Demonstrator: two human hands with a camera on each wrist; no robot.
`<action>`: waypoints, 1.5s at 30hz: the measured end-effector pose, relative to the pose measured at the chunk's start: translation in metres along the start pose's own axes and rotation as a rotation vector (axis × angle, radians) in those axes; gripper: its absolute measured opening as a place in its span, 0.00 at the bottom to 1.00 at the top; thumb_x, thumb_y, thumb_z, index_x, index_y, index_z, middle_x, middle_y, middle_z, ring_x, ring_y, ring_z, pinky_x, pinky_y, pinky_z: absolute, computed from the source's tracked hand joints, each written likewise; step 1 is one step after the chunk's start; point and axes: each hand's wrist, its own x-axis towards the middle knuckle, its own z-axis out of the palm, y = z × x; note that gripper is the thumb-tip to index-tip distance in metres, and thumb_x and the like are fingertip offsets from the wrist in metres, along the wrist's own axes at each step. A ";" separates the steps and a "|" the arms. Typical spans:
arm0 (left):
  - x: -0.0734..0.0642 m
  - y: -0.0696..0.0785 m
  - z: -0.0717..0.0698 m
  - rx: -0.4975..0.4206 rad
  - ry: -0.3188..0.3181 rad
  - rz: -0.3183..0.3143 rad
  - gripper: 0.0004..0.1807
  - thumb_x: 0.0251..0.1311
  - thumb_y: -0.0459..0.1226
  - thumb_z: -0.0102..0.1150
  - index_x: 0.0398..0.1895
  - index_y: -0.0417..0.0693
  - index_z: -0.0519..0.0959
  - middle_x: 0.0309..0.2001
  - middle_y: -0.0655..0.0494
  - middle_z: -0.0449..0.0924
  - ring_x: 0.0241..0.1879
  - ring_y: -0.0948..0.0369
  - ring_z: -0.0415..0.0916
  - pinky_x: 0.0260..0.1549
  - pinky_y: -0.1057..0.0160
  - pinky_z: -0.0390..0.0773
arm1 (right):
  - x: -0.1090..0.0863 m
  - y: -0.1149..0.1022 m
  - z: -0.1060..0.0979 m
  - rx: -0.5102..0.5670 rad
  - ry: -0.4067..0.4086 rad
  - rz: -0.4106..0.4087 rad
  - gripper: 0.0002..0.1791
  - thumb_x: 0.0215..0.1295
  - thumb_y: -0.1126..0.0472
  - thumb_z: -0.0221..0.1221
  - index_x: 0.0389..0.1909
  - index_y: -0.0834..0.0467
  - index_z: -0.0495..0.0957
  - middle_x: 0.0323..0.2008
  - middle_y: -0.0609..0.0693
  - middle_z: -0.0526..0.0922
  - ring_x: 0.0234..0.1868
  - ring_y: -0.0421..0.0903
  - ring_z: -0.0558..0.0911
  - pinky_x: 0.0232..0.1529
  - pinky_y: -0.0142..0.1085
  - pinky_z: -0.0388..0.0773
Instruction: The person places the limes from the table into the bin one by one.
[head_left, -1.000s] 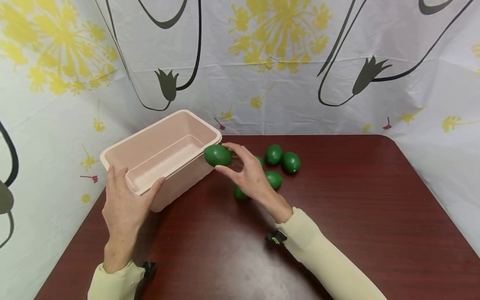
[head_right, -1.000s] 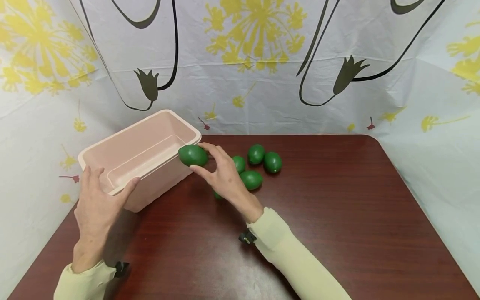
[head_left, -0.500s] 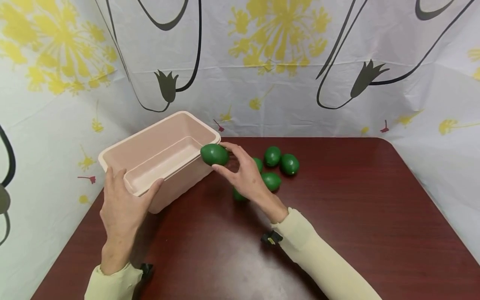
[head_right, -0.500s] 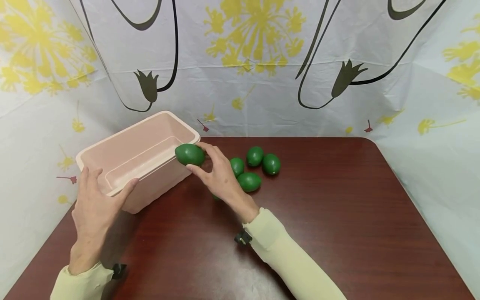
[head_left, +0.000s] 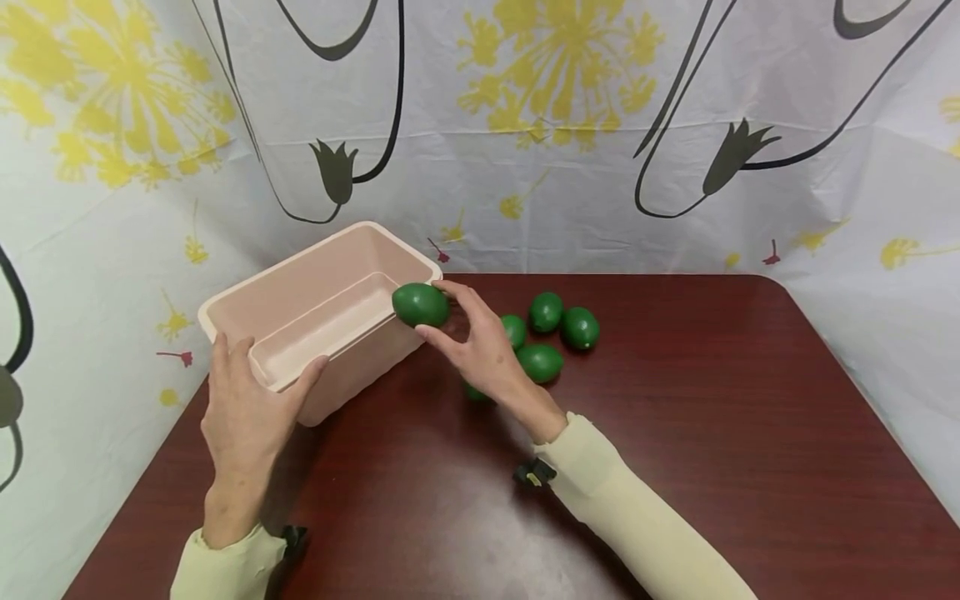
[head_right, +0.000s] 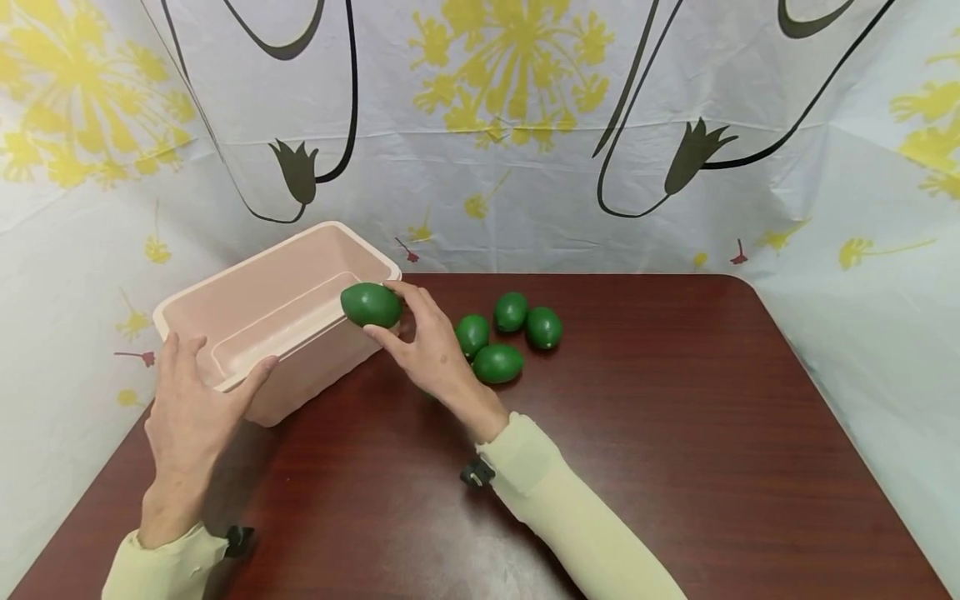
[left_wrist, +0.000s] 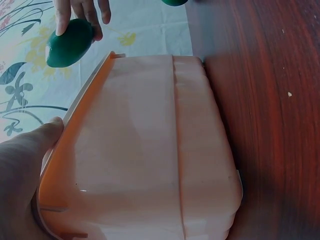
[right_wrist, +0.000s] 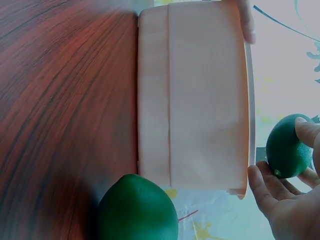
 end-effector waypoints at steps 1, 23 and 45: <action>0.000 0.000 0.000 0.002 -0.002 -0.002 0.54 0.53 0.70 0.66 0.77 0.50 0.64 0.84 0.48 0.51 0.77 0.41 0.62 0.50 0.21 0.71 | 0.000 0.000 0.001 0.005 -0.004 -0.001 0.35 0.67 0.55 0.70 0.73 0.54 0.69 0.61 0.52 0.78 0.49 0.50 0.85 0.53 0.44 0.84; 0.000 0.000 0.000 -0.002 -0.007 -0.012 0.54 0.53 0.70 0.66 0.77 0.51 0.64 0.85 0.49 0.50 0.78 0.42 0.61 0.49 0.22 0.71 | 0.007 -0.005 0.010 0.007 -0.021 -0.040 0.36 0.68 0.55 0.69 0.74 0.53 0.68 0.62 0.52 0.78 0.49 0.51 0.84 0.53 0.44 0.83; 0.001 0.000 0.002 -0.005 0.007 0.002 0.54 0.52 0.70 0.67 0.77 0.50 0.64 0.84 0.48 0.51 0.76 0.40 0.63 0.49 0.21 0.71 | 0.021 -0.014 0.020 -0.012 -0.051 -0.058 0.35 0.68 0.54 0.69 0.74 0.52 0.68 0.66 0.51 0.77 0.64 0.47 0.82 0.61 0.36 0.82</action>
